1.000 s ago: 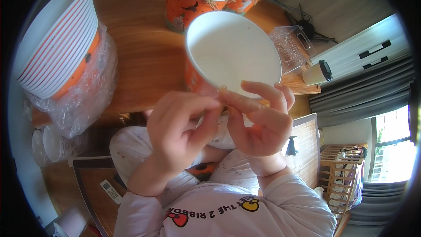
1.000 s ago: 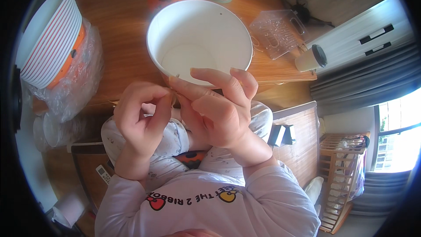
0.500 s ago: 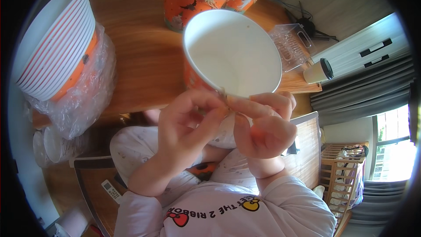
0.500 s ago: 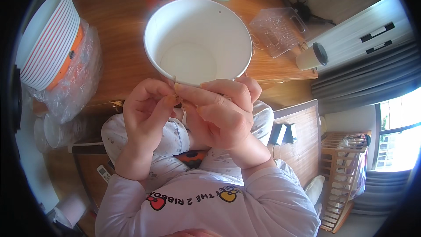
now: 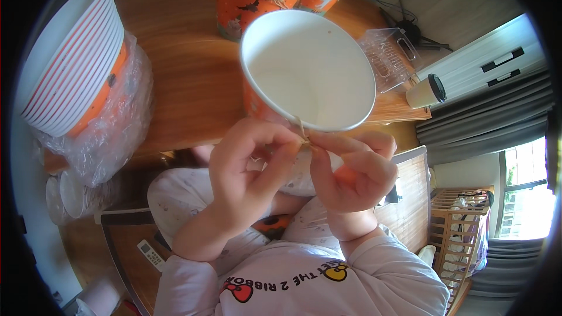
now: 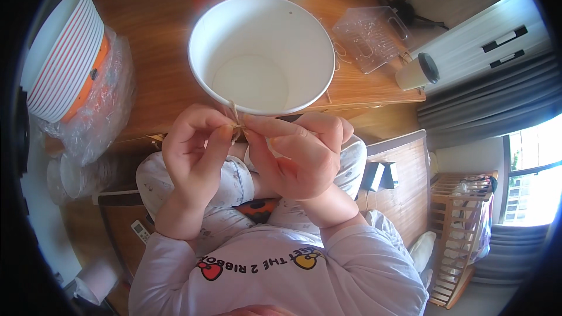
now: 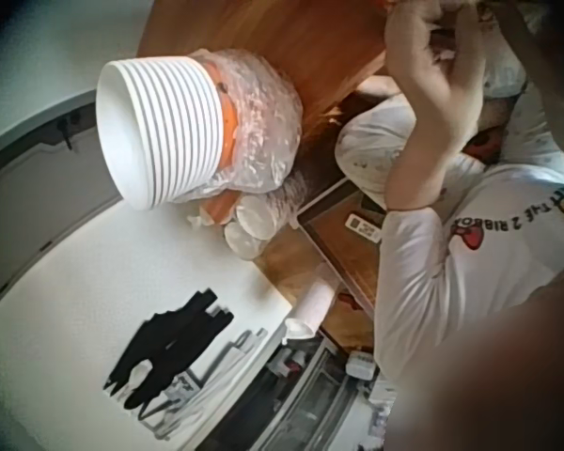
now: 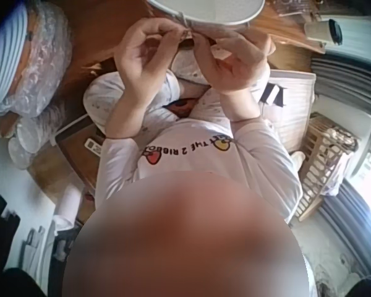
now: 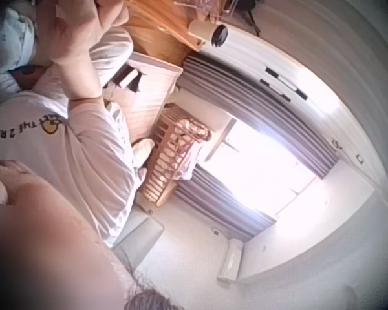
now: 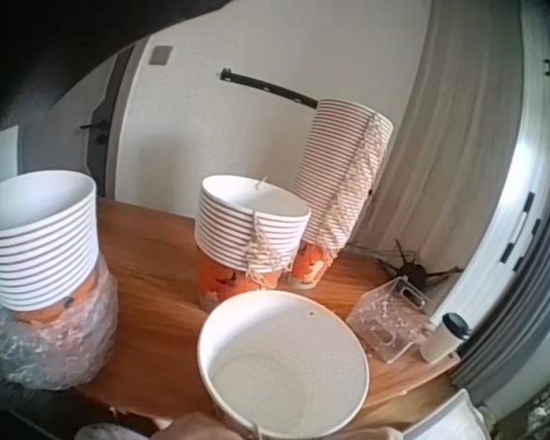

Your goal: Threading twine through pre-punched holes in paper buckets to create handles and stacking them.

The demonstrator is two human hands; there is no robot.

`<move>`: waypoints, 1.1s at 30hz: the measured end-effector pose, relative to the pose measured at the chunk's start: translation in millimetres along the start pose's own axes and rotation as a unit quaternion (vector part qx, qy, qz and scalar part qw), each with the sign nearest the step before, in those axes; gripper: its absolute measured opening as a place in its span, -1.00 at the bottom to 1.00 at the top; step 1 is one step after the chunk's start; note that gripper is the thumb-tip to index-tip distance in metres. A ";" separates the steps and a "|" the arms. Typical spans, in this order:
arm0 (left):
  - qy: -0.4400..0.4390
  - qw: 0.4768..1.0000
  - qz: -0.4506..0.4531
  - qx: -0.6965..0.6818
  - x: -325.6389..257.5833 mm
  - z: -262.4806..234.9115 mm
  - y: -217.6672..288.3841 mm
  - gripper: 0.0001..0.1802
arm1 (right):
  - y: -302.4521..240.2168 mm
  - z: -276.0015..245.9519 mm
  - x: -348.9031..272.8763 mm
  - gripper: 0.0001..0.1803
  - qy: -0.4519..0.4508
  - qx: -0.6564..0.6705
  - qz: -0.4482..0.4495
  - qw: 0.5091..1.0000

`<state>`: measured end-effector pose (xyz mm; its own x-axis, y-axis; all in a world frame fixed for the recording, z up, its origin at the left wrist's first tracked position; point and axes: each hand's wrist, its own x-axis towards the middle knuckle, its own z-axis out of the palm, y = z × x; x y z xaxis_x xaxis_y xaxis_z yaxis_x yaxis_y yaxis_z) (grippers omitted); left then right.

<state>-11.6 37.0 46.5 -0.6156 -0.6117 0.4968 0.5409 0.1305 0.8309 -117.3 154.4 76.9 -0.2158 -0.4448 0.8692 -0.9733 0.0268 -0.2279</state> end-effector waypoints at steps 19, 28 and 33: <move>-0.013 0.990 -0.137 -0.034 8.4 1.5 7.6 -0.89 | -1.8 18.8 -22.9 -0.63 0.012 0.247 0.180 0.952; -0.053 0.995 -0.050 0.072 7.2 -6.1 -4.8 -0.93 | 2.3 30.5 -31.9 -0.57 0.078 0.240 0.179 0.951; -0.089 0.984 -0.032 0.148 10.3 -15.4 -0.6 -0.90 | -0.2 31.4 -35.0 -0.57 0.078 0.250 0.200 0.944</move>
<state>-9.5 18.6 47.2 -0.7479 -0.4837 0.4546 0.3229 0.3333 0.8858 -107.1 141.9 32.7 -0.6059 -0.3495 0.7146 -0.6613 -0.2781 -0.6967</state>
